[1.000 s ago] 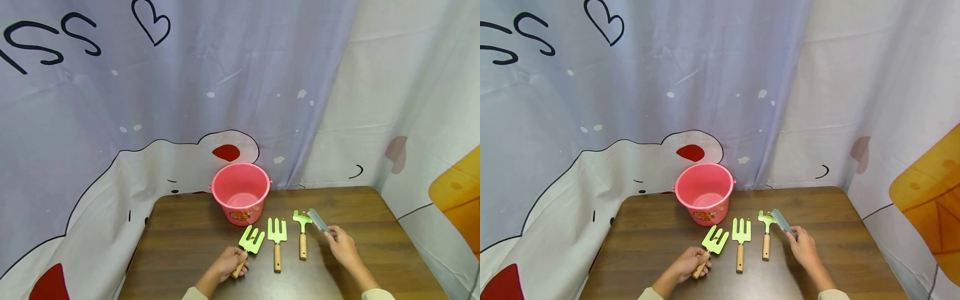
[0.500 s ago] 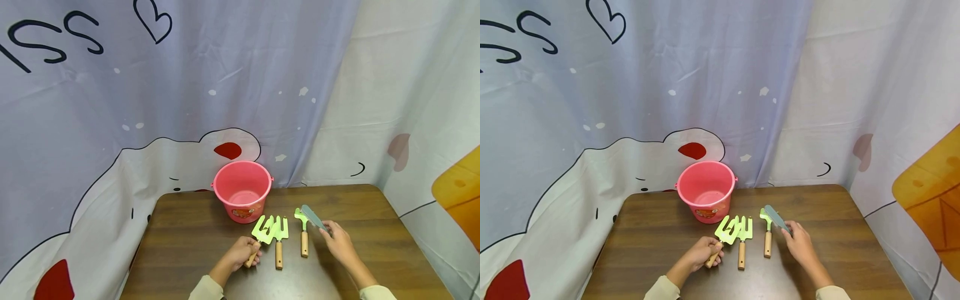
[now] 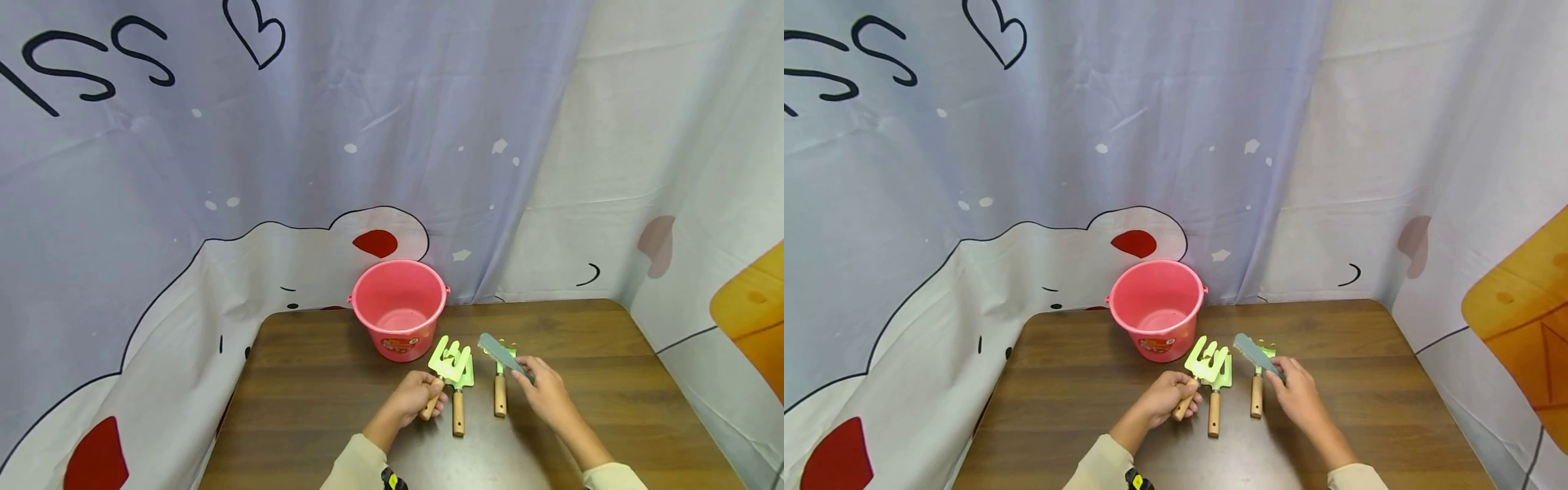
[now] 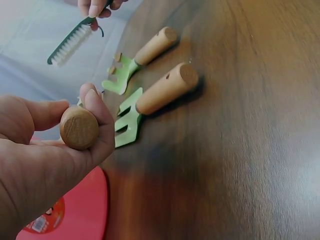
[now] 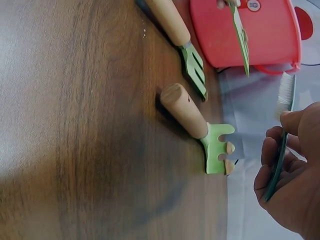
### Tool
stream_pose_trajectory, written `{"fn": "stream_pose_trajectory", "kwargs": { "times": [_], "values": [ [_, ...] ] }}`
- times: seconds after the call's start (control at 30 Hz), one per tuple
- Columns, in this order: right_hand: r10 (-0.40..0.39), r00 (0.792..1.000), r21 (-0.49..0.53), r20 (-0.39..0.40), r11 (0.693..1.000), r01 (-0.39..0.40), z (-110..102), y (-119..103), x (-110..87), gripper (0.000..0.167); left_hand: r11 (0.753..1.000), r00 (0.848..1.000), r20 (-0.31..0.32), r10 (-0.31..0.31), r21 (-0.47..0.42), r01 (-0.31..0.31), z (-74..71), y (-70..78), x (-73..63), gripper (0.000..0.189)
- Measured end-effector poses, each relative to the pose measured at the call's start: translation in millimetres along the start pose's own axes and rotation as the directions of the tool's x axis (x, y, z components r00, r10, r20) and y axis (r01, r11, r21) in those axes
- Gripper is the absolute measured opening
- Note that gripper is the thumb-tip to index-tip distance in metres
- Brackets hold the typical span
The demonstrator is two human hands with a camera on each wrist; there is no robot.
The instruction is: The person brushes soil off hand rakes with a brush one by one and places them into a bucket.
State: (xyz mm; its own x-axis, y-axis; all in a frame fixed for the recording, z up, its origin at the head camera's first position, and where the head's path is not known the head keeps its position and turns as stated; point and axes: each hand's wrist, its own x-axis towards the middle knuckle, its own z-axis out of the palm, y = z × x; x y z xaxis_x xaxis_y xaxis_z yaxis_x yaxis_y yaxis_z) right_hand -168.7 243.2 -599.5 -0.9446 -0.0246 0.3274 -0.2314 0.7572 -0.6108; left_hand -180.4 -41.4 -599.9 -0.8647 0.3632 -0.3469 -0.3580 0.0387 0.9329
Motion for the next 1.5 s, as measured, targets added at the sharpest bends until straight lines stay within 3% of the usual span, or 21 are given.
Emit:
{"fn": "stream_pose_trajectory", "kwargs": {
  "times": [0.53,0.83,1.27,1.5],
  "values": [
    [-0.152,0.988,-0.059,0.017,0.986,0.153,2.3,-21.2,3.4,0.025,0.996,0.999,-0.021,0.032,-0.083,-0.033,18.4,9.7,15.4,0.024],
    [-0.293,0.956,-0.071,0.012,0.953,0.293,3.8,-30.4,10.3,0.028,0.986,0.999,-0.004,0.04,-0.16,-0.04,26.7,14.4,20.3,0.019],
    [-0.315,0.948,-0.116,0.033,0.941,0.317,5.9,-31.3,20.0,0.029,0.977,0.998,-0.054,0.042,-0.206,-0.052,38.3,14.1,18.6,0.013],
    [-0.273,0.96,-0.14,0.07,0.95,0.28,6.5,-30.2,23.1,0.029,0.97,0.997,-0.063,0.054,-0.235,-0.067,43.0,13.5,17.1,0.013]
  ]
}}
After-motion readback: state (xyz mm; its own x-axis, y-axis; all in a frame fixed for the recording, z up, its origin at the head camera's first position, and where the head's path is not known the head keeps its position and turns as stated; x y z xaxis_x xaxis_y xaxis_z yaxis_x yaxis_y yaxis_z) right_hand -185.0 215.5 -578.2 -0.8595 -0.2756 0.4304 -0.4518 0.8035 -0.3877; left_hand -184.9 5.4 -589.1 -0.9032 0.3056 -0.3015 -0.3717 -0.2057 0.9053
